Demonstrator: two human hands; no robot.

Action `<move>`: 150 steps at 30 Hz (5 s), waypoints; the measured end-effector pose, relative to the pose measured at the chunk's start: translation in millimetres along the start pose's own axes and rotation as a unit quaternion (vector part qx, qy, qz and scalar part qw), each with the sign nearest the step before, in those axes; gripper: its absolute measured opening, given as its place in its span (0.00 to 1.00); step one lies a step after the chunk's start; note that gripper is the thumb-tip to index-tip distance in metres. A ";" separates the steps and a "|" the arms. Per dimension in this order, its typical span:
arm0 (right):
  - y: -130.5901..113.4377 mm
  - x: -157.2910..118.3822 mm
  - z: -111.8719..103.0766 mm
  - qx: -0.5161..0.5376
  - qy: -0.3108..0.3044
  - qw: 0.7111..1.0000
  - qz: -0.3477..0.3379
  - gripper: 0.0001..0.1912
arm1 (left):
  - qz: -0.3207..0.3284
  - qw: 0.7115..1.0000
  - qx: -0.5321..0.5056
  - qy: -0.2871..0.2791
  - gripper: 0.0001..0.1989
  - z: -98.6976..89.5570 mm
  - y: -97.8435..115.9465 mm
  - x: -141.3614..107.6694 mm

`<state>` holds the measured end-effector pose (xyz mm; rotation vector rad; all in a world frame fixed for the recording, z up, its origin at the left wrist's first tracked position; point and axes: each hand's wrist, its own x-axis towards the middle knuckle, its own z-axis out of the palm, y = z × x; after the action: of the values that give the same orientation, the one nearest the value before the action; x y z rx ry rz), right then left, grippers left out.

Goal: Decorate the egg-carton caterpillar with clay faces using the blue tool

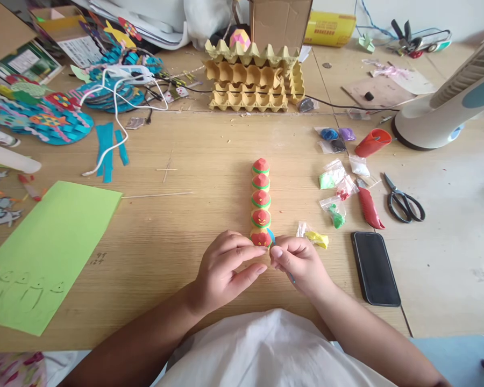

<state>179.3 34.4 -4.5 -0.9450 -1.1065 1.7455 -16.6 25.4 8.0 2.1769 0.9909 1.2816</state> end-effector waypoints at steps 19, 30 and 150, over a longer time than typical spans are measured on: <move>-3.7 -0.6 4.6 -0.054 -0.036 0.998 0.013 0.17 | -0.014 1.000 -0.015 0.017 0.09 -2.7 2.8 4.1; -7.3 0.8 4.4 -0.105 -0.041 0.993 -0.040 0.16 | -0.013 1.000 -0.004 0.005 0.09 -1.7 0.6 4.0; -1.1 1.2 2.4 -0.044 -0.031 0.998 0.020 0.12 | 0.033 0.998 0.060 0.013 0.12 -3.1 -4.5 -0.8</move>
<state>177.0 35.1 -2.8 -0.9779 -1.2205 1.7814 -21.3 27.7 6.0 2.3067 1.0367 1.3142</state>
